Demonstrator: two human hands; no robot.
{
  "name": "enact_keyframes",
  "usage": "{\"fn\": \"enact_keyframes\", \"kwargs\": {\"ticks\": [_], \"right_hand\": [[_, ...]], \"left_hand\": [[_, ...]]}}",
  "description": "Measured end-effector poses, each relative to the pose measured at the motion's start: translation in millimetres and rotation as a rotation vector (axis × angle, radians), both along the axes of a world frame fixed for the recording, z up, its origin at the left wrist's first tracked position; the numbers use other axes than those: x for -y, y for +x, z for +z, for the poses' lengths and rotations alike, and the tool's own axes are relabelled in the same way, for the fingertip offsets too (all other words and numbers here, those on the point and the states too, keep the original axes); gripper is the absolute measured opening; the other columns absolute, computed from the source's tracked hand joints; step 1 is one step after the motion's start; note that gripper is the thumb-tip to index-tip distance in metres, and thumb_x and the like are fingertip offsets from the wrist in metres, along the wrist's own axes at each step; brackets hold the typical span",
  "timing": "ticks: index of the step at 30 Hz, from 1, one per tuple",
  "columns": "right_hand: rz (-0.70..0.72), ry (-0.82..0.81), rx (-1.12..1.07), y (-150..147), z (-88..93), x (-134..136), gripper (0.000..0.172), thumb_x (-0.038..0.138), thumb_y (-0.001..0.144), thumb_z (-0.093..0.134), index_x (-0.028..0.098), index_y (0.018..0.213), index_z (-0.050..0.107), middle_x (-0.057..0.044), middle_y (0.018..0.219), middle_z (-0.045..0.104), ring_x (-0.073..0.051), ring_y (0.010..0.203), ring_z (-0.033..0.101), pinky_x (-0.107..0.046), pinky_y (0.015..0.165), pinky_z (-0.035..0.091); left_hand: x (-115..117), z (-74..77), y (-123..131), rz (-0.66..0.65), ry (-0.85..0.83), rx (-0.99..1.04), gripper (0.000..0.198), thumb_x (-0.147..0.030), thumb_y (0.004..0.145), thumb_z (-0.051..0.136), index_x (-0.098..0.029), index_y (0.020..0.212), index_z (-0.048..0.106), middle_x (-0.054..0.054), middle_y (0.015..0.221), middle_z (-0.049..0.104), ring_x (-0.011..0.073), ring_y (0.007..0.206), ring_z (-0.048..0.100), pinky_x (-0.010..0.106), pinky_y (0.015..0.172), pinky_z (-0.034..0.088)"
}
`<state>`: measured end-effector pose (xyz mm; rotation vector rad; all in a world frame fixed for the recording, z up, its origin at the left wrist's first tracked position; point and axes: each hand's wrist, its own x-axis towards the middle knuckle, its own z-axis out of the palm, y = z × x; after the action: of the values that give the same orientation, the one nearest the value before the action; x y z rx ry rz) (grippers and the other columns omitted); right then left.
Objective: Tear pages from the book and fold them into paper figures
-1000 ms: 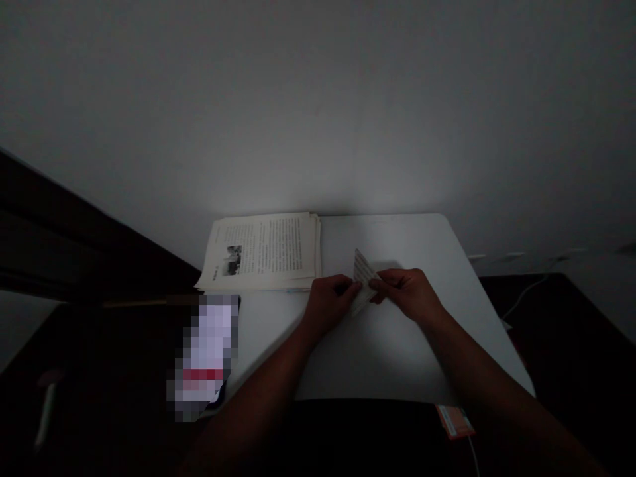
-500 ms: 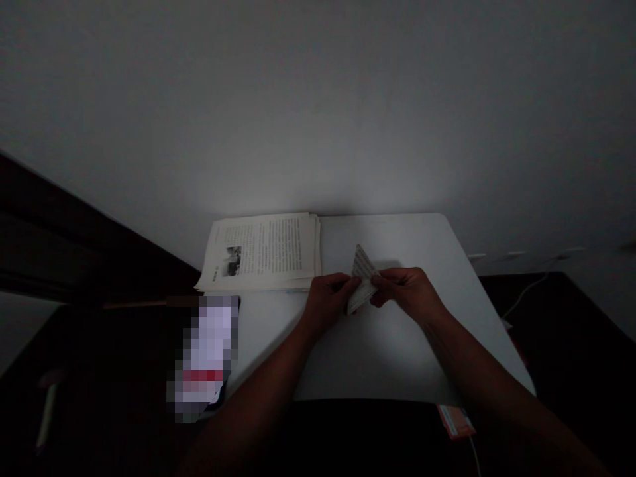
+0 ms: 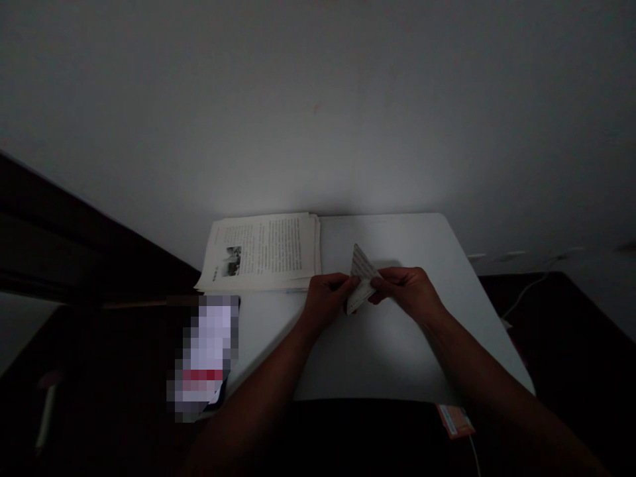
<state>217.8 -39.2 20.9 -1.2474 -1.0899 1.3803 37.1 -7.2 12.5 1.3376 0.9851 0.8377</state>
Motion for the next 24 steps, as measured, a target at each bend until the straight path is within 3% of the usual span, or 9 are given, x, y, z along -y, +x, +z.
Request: {"fn": "enact_keyframes", "kwargs": {"ticks": [5, 12, 19, 24], "right_hand": [[-0.072, 0.022, 0.04, -1.9, -1.3, 0.6, 0.04, 0.037, 0.059, 0.079, 0.017, 0.093, 0.073, -0.006, 0.068, 0.072, -0.017, 0.054, 0.066, -0.031, 0.054, 0.057], [-0.157, 0.071, -0.035, -2.0, -2.7, 1.1, 0.031, 0.032, 0.06, 0.079, 0.017, 0.086, 0.074, -0.006, 0.066, 0.072, -0.018, 0.055, 0.067, -0.034, 0.057, 0.058], [-0.101, 0.042, -0.168, 0.6, -7.3, -0.9, 0.022, 0.029, 0.059, 0.08, 0.016, 0.076, 0.075, -0.006, 0.064, 0.071, -0.017, 0.051, 0.065, -0.033, 0.054, 0.056], [-0.061, 0.009, -0.189, 1.0, -6.4, -0.9, 0.023, 0.031, 0.057, 0.081, 0.015, 0.071, 0.075, -0.007, 0.059, 0.069, -0.017, 0.049, 0.063, -0.03, 0.051, 0.054]], "left_hand": [[0.6, 5.2, -0.6, 0.025, 0.045, -0.035, 0.031, -0.043, 0.075, 0.063, -0.013, 0.071, 0.071, 0.001, 0.06, 0.063, 0.0108, 0.055, 0.054, 0.021, 0.052, 0.04], [-0.1, 8.9, -0.7, 0.087, 0.006, 0.032, 0.028, -0.04, 0.075, 0.064, -0.014, 0.066, 0.069, -0.001, 0.058, 0.058, 0.0091, 0.054, 0.05, 0.021, 0.053, 0.038], [-1.1, 4.5, -1.4, 0.005, -0.232, 0.266, 0.027, -0.04, 0.07, 0.07, -0.013, 0.066, 0.067, 0.0, 0.061, 0.06, 0.0082, 0.053, 0.05, 0.021, 0.052, 0.037], [-1.3, -0.3, -1.4, -0.094, -0.339, 0.386, 0.025, -0.036, 0.068, 0.073, -0.012, 0.073, 0.068, 0.003, 0.07, 0.065, 0.0107, 0.061, 0.057, 0.024, 0.061, 0.042]]}}
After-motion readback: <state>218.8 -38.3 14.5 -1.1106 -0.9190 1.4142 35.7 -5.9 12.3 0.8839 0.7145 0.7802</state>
